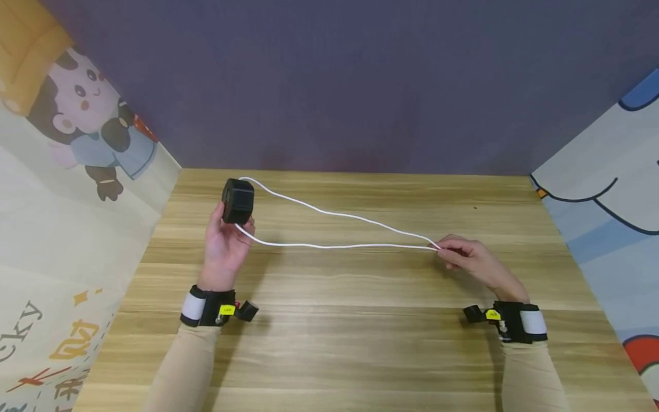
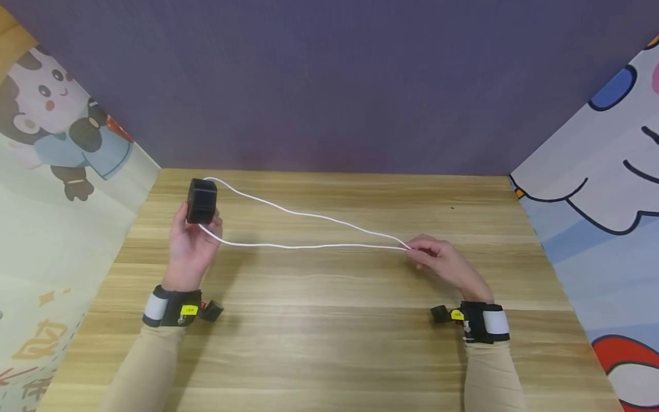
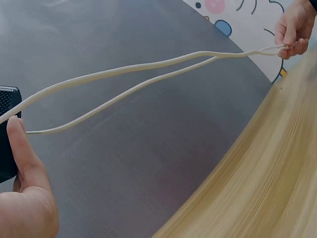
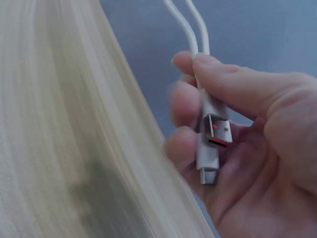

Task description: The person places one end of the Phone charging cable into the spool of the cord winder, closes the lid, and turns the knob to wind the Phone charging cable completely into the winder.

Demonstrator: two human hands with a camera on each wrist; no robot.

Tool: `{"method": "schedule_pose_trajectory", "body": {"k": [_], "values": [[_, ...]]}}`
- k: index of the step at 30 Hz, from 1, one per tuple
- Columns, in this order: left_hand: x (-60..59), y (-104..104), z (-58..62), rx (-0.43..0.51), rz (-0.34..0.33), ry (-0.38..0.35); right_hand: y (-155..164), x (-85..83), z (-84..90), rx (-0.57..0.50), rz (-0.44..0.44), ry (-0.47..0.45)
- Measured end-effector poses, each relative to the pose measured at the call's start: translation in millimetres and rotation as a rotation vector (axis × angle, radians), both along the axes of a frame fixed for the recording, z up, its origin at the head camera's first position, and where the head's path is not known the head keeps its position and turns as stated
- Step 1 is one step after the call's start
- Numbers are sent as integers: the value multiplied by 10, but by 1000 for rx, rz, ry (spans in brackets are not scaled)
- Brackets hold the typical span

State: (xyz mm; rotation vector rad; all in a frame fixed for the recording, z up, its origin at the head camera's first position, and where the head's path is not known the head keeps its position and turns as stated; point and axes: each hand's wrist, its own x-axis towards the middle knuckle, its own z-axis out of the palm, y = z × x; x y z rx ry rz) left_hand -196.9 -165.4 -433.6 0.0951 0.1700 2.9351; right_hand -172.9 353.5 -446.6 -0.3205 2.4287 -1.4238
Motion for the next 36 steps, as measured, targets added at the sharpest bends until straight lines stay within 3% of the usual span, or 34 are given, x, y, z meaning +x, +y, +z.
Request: {"method": "schedule_pose_trajectory", "body": {"k": [4, 10, 16, 24, 36], "values": [[-3, -4, -9, -10, 5, -10, 34, 0, 16, -30, -39, -6], [6, -16, -6, -11, 8, -26, 35, 4, 45, 5, -116, 3], [4, -18, -2, -24, 15, -45, 48, -1, 7, -23, -145, 72], [7, -1, -3, -68, 55, -164, 73, 9, -17, -35, -201, 141], [-20, 28, 8, -31, 16, -220, 119, -6, -8, -105, -298, 271]]}}
